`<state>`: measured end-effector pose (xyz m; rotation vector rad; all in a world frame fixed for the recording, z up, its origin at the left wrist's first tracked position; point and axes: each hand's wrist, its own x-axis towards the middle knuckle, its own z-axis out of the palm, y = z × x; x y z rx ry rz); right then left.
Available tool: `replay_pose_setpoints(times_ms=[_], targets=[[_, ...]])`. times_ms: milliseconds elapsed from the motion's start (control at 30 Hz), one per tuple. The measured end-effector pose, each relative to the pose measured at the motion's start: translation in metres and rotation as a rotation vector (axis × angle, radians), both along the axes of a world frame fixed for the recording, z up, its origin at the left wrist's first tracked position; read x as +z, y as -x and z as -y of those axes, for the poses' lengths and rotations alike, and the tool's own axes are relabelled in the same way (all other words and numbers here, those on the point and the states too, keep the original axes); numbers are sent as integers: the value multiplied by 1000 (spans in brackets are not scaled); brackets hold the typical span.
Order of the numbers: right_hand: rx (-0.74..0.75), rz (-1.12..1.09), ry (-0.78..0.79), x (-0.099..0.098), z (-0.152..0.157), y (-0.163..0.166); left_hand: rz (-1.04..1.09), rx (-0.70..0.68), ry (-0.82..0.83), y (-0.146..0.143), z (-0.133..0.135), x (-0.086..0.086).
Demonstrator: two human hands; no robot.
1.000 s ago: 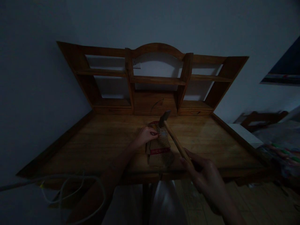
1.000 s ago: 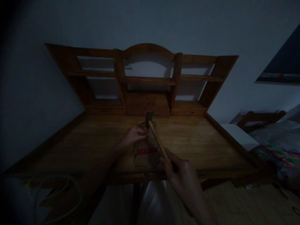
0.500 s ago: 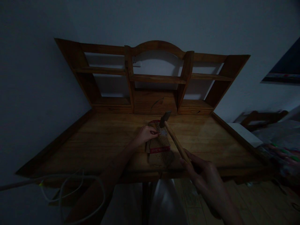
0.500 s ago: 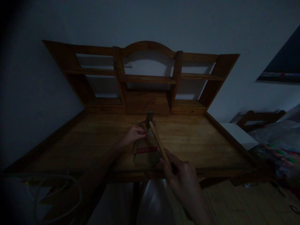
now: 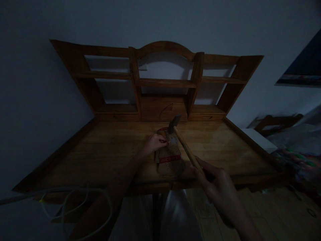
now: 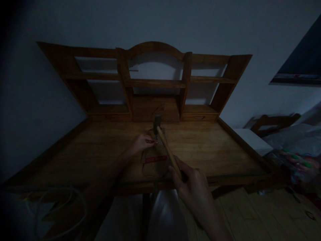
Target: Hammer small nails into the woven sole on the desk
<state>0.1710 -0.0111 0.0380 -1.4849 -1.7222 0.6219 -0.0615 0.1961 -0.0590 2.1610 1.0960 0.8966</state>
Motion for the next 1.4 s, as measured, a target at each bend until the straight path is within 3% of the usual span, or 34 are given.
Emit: replay_pose_setpoints(times_ms=[267,533,767,1000,1233,1400], targets=[[32,129,54,-20,-4,-1,-63,-10,-66,-2,9,14],[-8,31,-7,-5,1,-5,-35,-32,-58,1,5,10],[46,94,68,-25,-2,-1,-69,-25,-71,0,7,13],[-27,11,0,-18,3,0,-23,-48,-32,1,5,11],[-31,90,-31,-29,0,6,-62,-32,-82,1,5,9],[-80,136,-44,-24,5,2,-42,-57,-80,2,5,9]])
